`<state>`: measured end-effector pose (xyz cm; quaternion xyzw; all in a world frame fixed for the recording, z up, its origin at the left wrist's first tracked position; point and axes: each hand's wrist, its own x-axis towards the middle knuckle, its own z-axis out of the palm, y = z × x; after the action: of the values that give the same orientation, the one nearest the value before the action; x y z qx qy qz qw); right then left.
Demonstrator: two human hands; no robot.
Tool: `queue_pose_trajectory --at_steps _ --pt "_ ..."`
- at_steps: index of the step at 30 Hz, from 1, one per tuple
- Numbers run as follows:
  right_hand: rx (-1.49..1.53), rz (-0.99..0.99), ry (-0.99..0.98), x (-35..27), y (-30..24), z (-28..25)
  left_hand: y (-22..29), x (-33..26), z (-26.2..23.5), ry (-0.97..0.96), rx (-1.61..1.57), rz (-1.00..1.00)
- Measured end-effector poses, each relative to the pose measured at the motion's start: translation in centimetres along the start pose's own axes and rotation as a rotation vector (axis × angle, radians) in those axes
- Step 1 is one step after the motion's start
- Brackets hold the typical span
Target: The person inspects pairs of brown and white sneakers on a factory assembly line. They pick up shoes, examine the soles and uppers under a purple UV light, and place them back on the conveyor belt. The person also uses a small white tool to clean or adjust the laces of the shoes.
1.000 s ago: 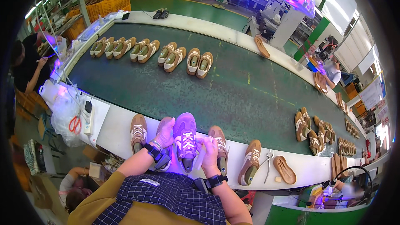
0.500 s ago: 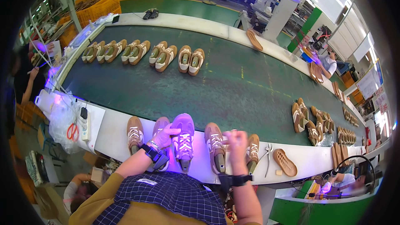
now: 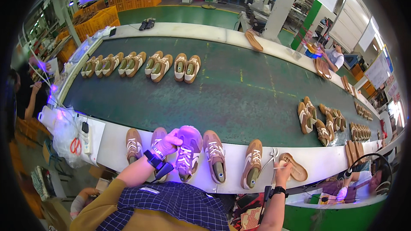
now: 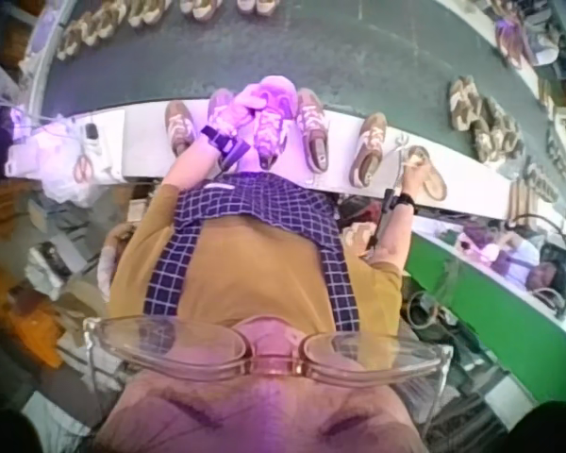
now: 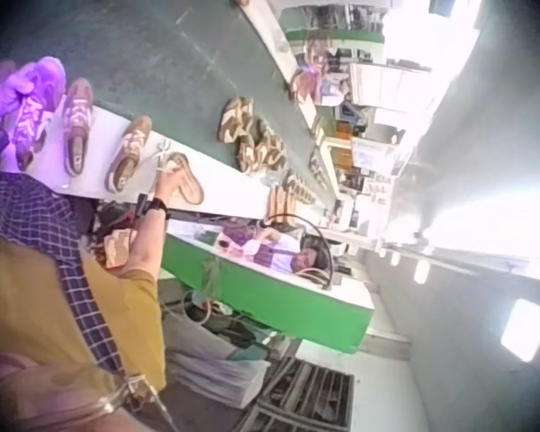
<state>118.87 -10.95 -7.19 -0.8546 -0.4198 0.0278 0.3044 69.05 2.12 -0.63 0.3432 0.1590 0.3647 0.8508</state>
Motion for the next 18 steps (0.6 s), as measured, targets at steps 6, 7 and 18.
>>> queue_pose_trajectory --at_steps 6,7,18 --pt "0.098 0.057 -0.013 0.7 -1.2 1.2 0.1 0.5 0.6 -0.020 0.012 0.068" --pt "0.133 0.070 -0.011 1.1 -1.9 0.9 0.3 0.3 0.7 -0.018 0.013 0.094" --pt "1.015 -0.400 -0.942 -10.6 -25.0 1.1 2.6 -2.5 6.2 0.202 0.270 0.210"
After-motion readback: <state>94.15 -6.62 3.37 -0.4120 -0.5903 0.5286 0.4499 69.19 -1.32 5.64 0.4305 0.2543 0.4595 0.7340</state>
